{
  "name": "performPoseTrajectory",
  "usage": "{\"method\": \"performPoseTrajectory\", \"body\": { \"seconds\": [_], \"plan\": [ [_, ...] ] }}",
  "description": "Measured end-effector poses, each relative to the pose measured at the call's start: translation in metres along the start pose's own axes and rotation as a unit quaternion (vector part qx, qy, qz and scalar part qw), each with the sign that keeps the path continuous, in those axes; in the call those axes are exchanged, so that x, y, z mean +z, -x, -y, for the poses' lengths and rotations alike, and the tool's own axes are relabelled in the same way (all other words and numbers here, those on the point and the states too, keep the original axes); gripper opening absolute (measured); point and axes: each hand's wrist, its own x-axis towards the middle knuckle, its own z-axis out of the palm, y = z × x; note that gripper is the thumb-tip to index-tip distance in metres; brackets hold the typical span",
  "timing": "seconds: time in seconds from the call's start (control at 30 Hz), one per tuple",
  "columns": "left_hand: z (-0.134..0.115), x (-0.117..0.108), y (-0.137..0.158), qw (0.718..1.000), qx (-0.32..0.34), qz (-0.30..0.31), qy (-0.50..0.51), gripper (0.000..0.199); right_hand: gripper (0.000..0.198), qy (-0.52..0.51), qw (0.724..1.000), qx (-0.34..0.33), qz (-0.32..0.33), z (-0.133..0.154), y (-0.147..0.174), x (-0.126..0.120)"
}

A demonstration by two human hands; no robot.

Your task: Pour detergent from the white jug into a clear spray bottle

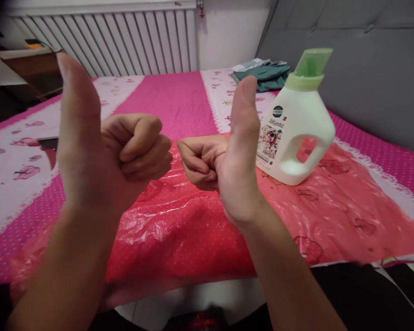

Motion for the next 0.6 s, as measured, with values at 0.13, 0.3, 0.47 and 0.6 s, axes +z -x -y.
{"method": "performPoseTrajectory", "body": {
  "seconds": [0.13, 0.3, 0.47, 0.6],
  "plan": [
    [0.008, 0.003, 0.002, 0.998, 0.02, 0.01, 0.051, 0.081, 0.084, -0.007, 1.0, -0.005, -0.016, -0.008, -0.001, 0.002],
    [0.008, 0.007, -0.003, 0.998, 0.007, 0.018, 0.065, 0.081, 0.083, -0.007, 1.0, 0.013, -0.019, -0.008, -0.002, 0.003],
    [0.024, -0.012, 0.013, 0.999, 0.029, -0.041, -0.016, 0.076, 0.083, 0.009, 1.0, -0.005, -0.004, -0.023, -0.002, -0.003],
    [0.065, -0.049, 0.054, 0.848, 0.162, -0.271, -0.426, 0.06, 0.09, 0.014, 0.997, 0.021, -0.069, -0.064, 0.015, -0.028]
  ]
}}
